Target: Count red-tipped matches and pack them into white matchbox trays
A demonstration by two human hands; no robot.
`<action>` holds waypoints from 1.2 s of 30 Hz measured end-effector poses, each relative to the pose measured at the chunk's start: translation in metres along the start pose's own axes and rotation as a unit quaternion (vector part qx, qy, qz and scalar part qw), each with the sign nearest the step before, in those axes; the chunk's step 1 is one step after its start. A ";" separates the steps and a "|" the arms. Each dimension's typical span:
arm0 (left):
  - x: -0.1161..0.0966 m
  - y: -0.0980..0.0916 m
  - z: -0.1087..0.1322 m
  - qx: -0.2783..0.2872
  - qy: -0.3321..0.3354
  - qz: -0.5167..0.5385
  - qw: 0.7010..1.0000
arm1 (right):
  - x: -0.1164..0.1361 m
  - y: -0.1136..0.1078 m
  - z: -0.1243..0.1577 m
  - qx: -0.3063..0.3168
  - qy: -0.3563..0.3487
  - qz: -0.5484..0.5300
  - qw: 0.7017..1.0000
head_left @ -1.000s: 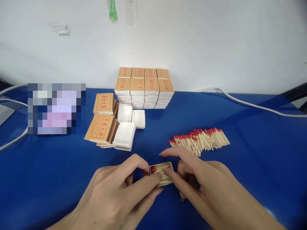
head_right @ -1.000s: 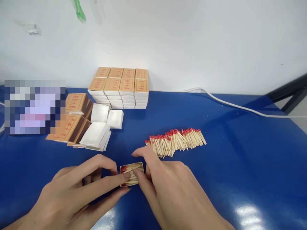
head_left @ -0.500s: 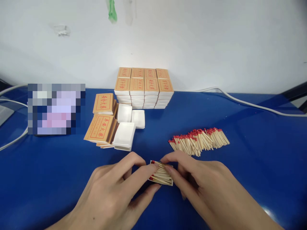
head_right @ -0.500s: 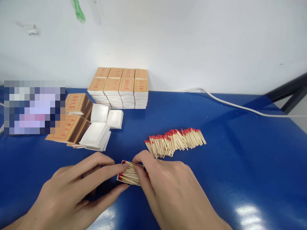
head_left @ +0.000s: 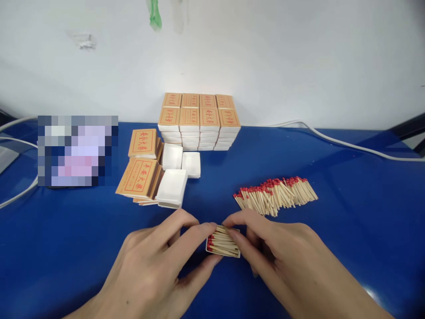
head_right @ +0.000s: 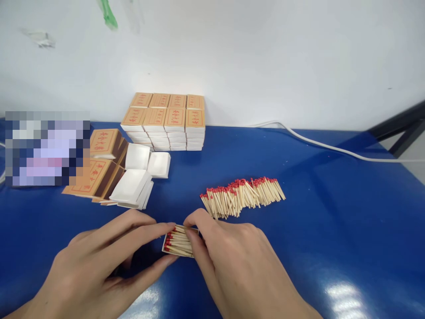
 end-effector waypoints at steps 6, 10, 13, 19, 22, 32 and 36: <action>0.000 0.001 0.000 0.005 -0.006 0.003 1.000 | -0.003 0.002 0.002 0.005 0.004 -0.022 1.000; -0.001 0.001 0.000 0.004 0.004 0.006 1.000 | -0.006 0.002 0.003 -0.013 0.006 -0.022 1.000; -0.002 0.001 0.001 0.018 0.003 0.003 1.000 | -0.006 -0.002 0.004 -0.047 0.001 -0.022 0.999; -0.003 -0.001 -0.002 0.026 -0.016 -0.027 0.999 | -0.008 -0.009 0.003 -0.101 -0.001 0.029 0.995; -0.003 0.000 -0.003 0.020 -0.018 -0.029 0.999 | -0.007 -0.009 0.003 -0.103 -0.007 0.030 0.994; -0.007 0.003 -0.003 0.036 -0.010 -0.007 0.999 | -0.006 -0.003 0.004 -0.074 -0.003 0.019 0.997; -0.003 0.003 -0.001 0.034 -0.020 0.003 0.999 | -0.008 -0.002 0.003 -0.073 0.001 0.022 0.997</action>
Point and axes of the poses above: each hand's wrist, its own z-axis away from the middle knuckle, its own y-axis out of the palm, x = y × z, the point moved 7 cm from there along -z, towards the middle knuckle, and after that the axes turned 12 degrees about y, right-handed, at the moved point
